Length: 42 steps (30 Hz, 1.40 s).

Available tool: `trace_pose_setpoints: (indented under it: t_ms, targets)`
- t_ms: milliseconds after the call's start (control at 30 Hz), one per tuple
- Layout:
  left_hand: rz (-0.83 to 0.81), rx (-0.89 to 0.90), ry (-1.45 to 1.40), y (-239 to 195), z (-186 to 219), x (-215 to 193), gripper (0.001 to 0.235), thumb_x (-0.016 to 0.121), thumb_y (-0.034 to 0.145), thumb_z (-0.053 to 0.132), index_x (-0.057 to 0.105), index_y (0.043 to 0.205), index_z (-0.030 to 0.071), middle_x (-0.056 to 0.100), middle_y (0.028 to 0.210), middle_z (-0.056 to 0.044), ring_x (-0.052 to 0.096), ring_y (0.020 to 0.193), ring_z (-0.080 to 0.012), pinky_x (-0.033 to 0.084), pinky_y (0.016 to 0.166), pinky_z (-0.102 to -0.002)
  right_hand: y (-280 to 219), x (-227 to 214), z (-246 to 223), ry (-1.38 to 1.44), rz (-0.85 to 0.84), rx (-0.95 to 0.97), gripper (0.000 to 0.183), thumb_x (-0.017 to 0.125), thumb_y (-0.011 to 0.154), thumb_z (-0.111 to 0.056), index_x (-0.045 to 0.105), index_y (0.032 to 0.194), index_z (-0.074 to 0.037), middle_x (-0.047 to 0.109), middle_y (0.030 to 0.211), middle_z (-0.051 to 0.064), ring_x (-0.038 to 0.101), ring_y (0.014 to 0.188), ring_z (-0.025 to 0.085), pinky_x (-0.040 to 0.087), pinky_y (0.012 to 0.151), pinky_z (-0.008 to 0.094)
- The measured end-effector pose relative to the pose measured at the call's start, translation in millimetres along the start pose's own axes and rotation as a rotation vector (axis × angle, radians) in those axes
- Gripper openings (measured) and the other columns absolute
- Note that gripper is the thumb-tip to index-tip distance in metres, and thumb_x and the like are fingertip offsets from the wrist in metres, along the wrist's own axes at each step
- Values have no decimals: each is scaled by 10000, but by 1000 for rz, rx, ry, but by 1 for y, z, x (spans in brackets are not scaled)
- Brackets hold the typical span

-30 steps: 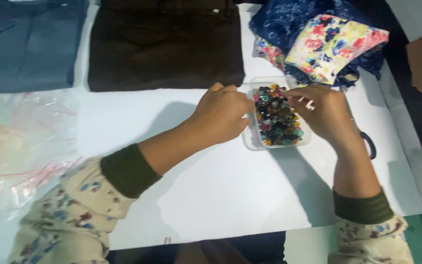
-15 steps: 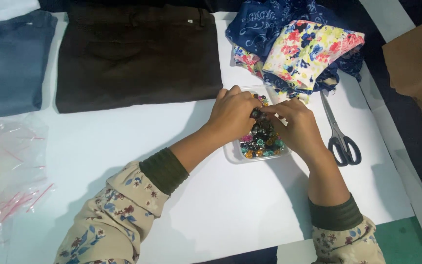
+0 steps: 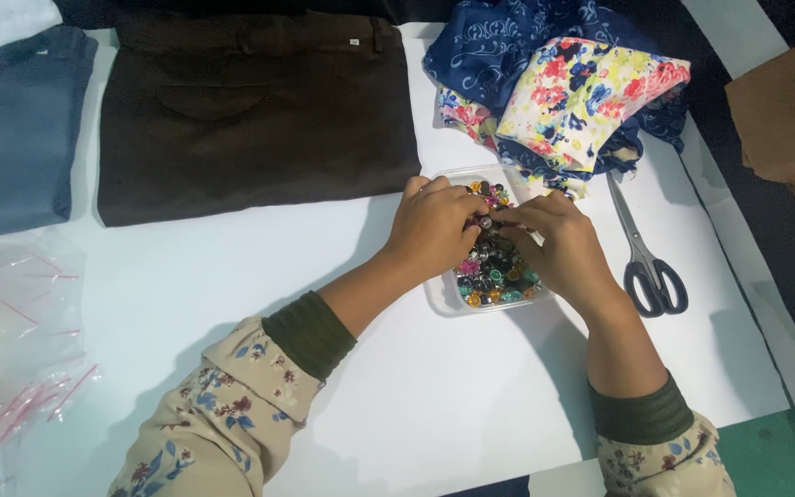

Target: Packaging small buttons into resealable plastic bags on a work table.

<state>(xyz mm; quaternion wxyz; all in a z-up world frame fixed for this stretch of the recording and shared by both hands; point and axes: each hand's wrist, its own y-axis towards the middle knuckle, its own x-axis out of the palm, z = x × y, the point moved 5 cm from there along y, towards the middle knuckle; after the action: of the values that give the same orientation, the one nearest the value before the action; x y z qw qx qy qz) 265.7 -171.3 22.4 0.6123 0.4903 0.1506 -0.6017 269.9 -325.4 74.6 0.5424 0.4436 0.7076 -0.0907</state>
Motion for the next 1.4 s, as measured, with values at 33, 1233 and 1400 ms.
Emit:
trace_pose_setpoints:
  t_ms: [33, 1233, 1400]
  targets:
    - [1, 0, 0, -2, 1, -1, 206, 772, 833, 165, 759, 1037, 141, 713, 894, -39, 615, 923, -231, 365, 926, -439, -1, 1, 0, -1, 0, -1, 205, 783, 853, -4, 800, 1056, -24, 754, 891, 147, 651, 835, 289, 559, 758, 374]
    - [-23, -25, -63, -9, 15, 3, 146, 750, 814, 222, 777, 955, 196, 610, 885, -7, 555, 961, -222, 280, 1048, -508, -7, -7, 16, -4, -50, 1, 258, 885, 723, -118, 822, 964, -48, 587, 857, 127, 550, 869, 324, 494, 775, 436]
    - [-53, -38, -64, -8, 13, 6, 99, 745, 835, 203, 759, 934, 201, 617, 899, 2, 567, 974, -216, 273, 1066, -520, -7, -2, 17, -56, -78, 64, 251, 886, 740, -148, 829, 971, -68, 578, 869, 99, 550, 875, 277, 492, 765, 393]
